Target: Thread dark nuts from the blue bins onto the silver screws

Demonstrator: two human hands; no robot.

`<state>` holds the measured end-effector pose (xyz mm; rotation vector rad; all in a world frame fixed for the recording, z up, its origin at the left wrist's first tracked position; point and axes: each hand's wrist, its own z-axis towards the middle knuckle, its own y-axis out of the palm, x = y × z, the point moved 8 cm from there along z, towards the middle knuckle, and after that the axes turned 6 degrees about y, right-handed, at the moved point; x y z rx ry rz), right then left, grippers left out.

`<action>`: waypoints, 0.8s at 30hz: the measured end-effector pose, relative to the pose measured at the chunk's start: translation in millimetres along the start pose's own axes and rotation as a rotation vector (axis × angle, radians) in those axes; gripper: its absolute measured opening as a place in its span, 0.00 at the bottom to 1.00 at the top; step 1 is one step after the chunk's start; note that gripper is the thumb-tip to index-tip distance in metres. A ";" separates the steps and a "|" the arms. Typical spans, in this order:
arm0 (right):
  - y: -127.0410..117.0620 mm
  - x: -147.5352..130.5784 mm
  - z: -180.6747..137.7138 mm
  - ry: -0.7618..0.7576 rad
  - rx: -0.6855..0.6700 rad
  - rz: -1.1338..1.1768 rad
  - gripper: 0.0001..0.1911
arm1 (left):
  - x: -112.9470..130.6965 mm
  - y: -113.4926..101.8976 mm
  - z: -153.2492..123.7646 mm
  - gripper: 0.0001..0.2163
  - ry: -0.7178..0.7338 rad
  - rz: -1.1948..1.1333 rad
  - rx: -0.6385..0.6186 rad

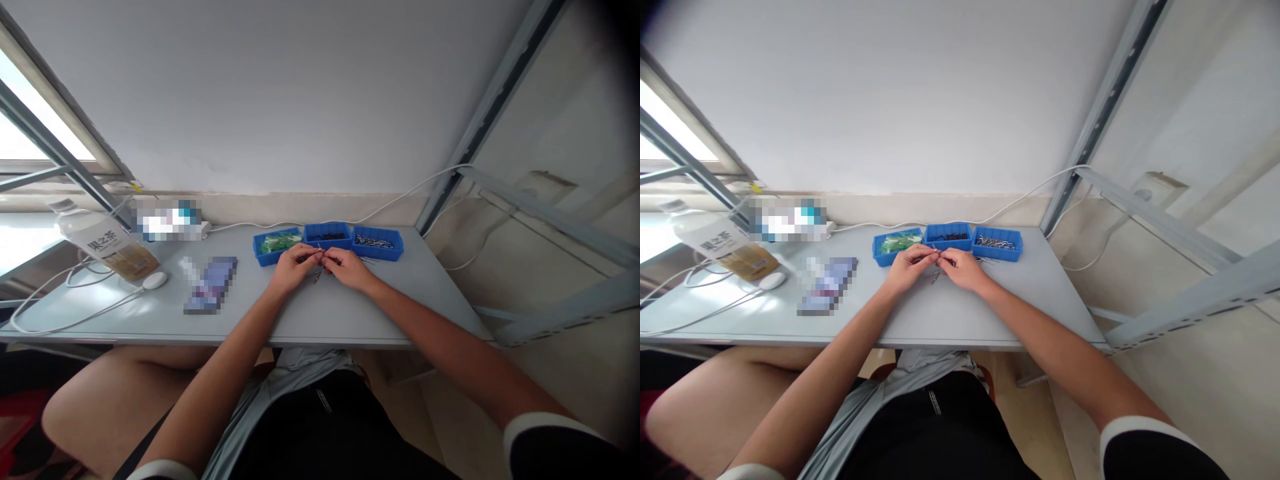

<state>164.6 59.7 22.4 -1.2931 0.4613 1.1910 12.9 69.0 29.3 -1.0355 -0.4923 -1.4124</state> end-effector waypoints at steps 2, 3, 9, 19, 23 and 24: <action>-0.6 5.1 1.3 0.057 0.008 0.094 0.17 | 1.7 0.3 0.2 0.12 0.006 0.016 -0.008; -2.3 9.0 2.2 0.096 0.025 0.158 0.18 | 1.9 -0.2 0.3 0.13 0.000 0.032 -0.003; -36.4 36.7 1.1 0.262 0.375 0.608 0.25 | -7.6 -7.0 -2.0 0.17 -0.134 0.096 0.077; -20.8 10.7 0.3 -0.021 0.167 -0.256 0.07 | -12.1 -6.8 -3.7 0.18 -0.164 0.071 0.074; -3.1 12.8 0.2 -0.092 0.045 -0.491 0.09 | -12.3 -6.5 -3.8 0.18 -0.161 0.066 0.069; -2.6 14.3 0.3 -0.089 0.032 -0.500 0.10 | -12.2 -6.4 -3.8 0.18 -0.159 0.065 0.069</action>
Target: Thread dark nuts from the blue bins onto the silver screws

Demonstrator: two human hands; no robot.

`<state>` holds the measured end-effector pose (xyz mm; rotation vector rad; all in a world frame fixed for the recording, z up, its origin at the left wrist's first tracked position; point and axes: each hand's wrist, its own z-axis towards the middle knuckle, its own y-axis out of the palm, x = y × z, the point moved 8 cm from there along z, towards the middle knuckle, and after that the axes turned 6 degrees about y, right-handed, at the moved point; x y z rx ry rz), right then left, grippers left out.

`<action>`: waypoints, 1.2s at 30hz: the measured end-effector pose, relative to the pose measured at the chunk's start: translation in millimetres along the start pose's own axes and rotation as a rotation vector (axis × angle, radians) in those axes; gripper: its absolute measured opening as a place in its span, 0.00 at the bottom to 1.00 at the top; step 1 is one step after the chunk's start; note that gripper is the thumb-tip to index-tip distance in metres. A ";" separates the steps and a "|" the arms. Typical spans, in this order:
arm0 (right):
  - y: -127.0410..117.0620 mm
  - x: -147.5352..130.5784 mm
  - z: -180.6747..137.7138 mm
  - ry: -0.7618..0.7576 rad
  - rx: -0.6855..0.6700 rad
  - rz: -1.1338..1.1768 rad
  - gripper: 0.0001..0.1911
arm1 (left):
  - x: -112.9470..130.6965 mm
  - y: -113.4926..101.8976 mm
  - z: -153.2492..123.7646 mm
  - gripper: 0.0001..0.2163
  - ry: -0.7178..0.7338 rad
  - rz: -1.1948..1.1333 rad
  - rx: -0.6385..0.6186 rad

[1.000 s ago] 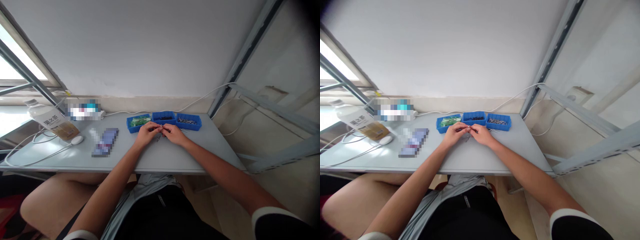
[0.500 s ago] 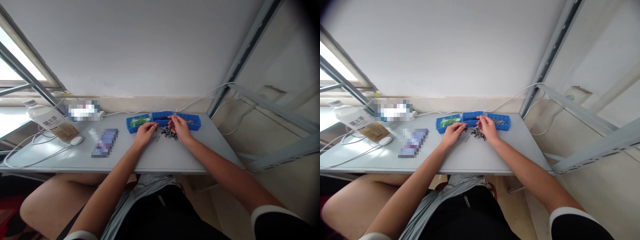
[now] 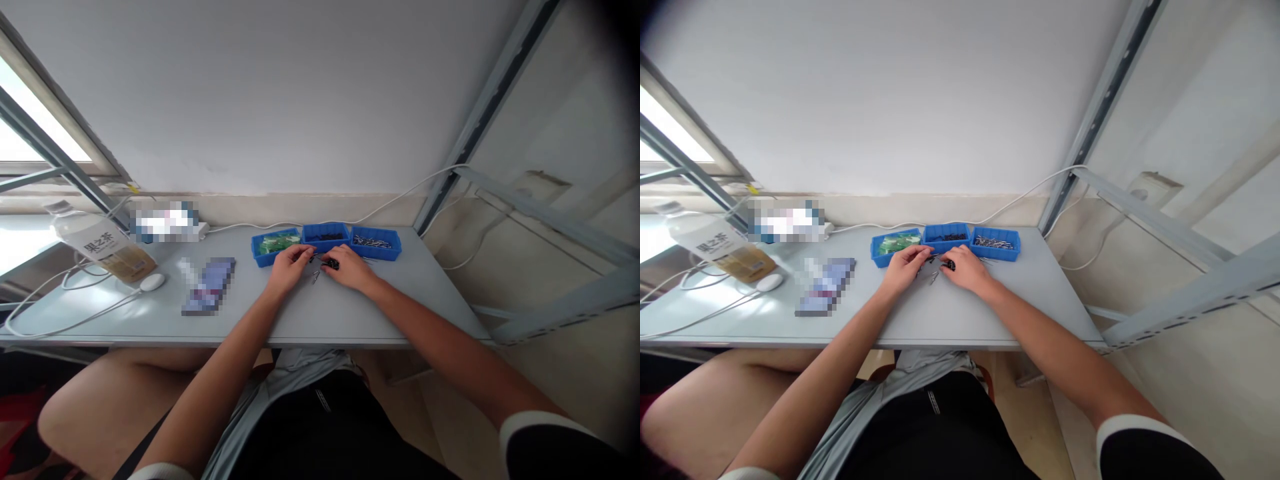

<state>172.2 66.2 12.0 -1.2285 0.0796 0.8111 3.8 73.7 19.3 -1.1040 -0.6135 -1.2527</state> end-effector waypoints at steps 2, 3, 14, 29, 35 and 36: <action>-0.1 1.4 -0.2 -0.007 -0.017 -0.003 0.11 | -0.1 0.4 0.1 0.18 0.001 -0.002 -0.005; -0.5 1.4 -0.3 -0.019 -0.027 -0.005 0.11 | -0.2 0.5 0.1 0.18 0.001 -0.003 -0.006; -1.3 0.6 0.5 -0.048 -0.069 -0.099 0.13 | -3.6 1.6 0.4 0.18 0.014 0.010 -0.008; -10.4 -2.1 3.5 -0.013 0.041 0.107 0.16 | -1.9 3.1 0.6 0.17 0.042 0.062 -0.021; -11.6 8.4 6.4 0.112 0.123 0.543 0.15 | 7.9 6.0 -1.4 0.17 0.074 0.139 -0.048; -9.7 10.9 6.7 0.135 0.126 0.610 0.16 | 9.0 7.7 -1.9 0.17 0.079 0.140 -0.061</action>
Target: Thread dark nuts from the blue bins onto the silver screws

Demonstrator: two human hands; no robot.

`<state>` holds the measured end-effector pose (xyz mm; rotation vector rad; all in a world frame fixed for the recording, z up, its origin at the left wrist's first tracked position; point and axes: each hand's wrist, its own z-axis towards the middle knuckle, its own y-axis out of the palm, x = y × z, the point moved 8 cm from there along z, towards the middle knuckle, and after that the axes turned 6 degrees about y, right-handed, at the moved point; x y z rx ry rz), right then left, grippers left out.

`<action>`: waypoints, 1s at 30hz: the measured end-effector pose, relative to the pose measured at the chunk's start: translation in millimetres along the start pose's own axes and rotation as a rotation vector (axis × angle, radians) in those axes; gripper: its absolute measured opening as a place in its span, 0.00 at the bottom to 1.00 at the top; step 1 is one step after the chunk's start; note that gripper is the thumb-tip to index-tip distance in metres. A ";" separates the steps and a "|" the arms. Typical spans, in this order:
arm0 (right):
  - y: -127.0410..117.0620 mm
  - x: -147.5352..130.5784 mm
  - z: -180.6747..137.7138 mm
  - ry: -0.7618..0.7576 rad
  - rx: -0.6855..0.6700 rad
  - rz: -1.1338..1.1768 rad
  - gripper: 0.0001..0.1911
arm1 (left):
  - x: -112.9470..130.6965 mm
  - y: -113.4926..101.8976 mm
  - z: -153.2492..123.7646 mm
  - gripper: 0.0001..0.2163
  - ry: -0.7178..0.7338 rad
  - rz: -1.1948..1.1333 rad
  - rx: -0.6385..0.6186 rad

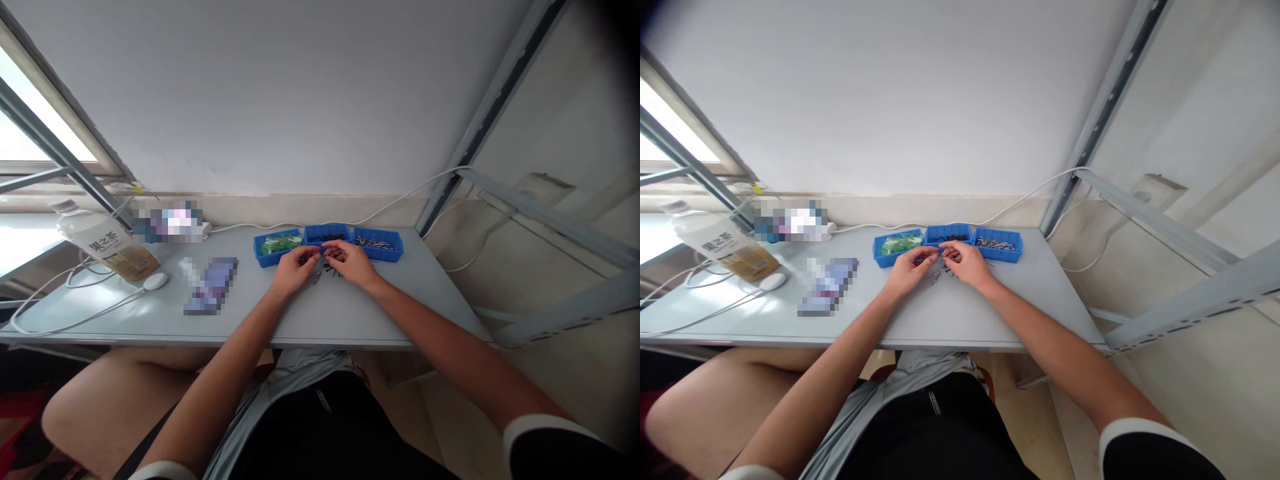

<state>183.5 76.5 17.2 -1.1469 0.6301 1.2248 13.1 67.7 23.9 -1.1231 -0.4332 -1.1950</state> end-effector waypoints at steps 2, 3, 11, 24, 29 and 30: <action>1.0 5.7 0.9 0.048 0.003 0.126 0.19 | 1.2 2.4 -0.4 0.18 0.006 -0.003 -0.021; 1.7 8.0 1.3 0.070 0.000 0.180 0.20 | 1.0 2.8 -0.5 0.18 0.005 0.000 -0.025; 2.4 3.0 -0.1 0.096 -0.018 0.268 0.22 | 0.3 1.9 -0.9 0.15 0.017 0.075 -0.044; 1.9 0.0 -2.8 0.092 0.005 0.136 0.16 | -5.3 -0.2 0.5 0.14 -0.032 -0.146 0.025; 5.2 -3.6 -4.8 0.067 -0.005 0.055 0.15 | -2.6 -3.4 0.5 0.14 -0.015 -0.124 0.046; 5.5 -3.8 -4.9 0.066 -0.007 0.045 0.15 | -1.5 -4.2 0.8 0.14 -0.004 -0.113 0.049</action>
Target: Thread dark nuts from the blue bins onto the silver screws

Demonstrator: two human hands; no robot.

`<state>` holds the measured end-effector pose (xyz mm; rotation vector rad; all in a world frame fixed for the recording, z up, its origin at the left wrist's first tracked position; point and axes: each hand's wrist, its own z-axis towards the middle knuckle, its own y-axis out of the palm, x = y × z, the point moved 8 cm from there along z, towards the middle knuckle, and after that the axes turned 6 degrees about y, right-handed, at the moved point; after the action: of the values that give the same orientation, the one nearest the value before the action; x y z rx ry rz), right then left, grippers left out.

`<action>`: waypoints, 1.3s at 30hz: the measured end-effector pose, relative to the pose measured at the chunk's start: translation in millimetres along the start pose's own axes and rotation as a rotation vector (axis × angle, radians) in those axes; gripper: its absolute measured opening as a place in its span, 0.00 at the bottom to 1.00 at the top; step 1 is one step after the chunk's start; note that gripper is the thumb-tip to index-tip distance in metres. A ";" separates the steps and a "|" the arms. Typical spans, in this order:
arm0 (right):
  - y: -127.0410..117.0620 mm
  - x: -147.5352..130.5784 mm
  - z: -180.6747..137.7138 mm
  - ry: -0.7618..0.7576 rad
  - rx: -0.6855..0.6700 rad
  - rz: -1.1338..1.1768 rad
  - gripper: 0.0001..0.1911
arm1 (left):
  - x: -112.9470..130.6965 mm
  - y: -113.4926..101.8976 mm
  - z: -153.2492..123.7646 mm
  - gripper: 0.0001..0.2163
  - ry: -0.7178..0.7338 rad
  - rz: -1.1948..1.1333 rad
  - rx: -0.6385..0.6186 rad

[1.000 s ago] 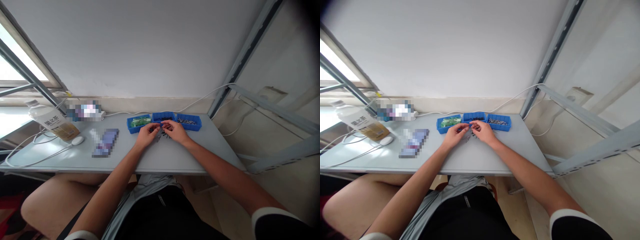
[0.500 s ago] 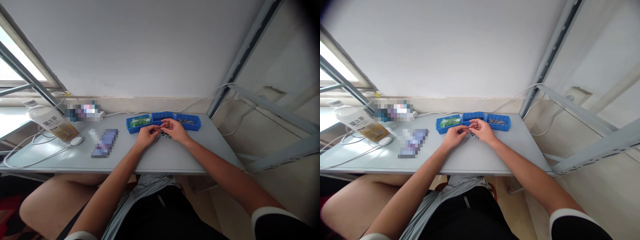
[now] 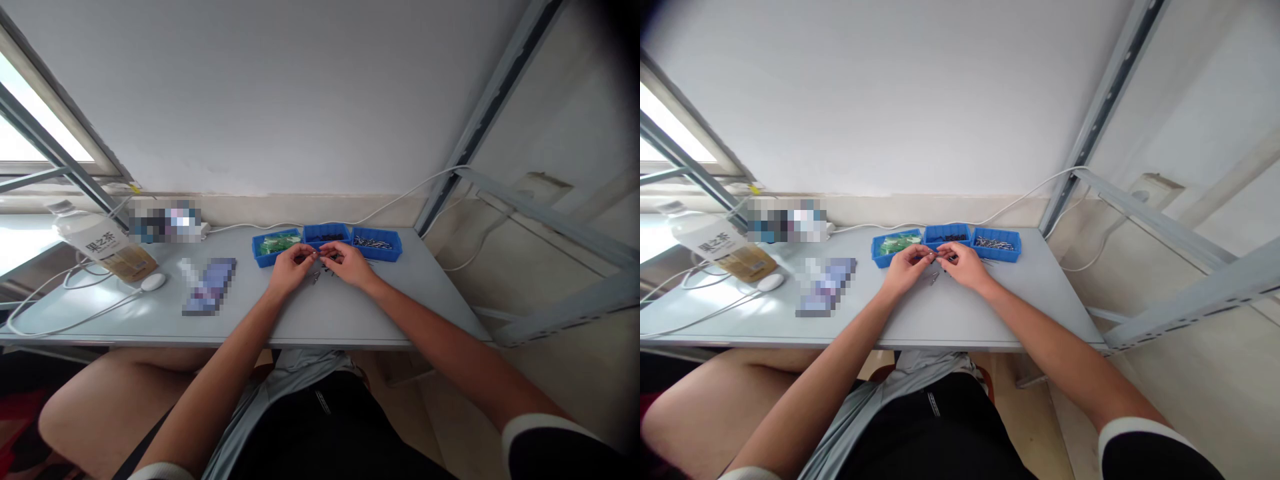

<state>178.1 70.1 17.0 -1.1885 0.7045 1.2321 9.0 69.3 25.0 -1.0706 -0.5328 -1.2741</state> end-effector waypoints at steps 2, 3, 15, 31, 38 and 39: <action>0.8 -0.3 -0.4 0.003 -0.011 -0.035 0.15 | 2.6 -0.7 0.6 0.14 0.023 0.009 -0.001; 1.2 -0.9 -0.8 0.001 -0.018 -0.061 0.15 | 3.9 -0.4 0.8 0.14 0.034 0.006 -0.007; 7.9 -10.4 -5.5 -0.074 -0.091 -0.208 0.12 | 1.1 2.2 1.1 0.15 -0.013 -0.093 -0.025; 4.1 -3.5 -1.7 -0.017 -0.054 -0.134 0.07 | 1.7 6.3 1.4 0.13 0.043 -0.158 -0.082; 4.2 -4.8 -3.3 -0.014 -0.069 -0.133 0.11 | -0.1 4.4 1.8 0.14 0.002 -0.144 -0.070; 5.4 -5.3 -4.0 -0.019 -0.079 -0.140 0.11 | -1.0 3.2 2.0 0.14 -0.008 -0.131 -0.059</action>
<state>172.4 64.2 19.1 -1.2682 0.5529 1.1611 12.2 71.3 24.0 -1.1042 -0.5821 -1.4079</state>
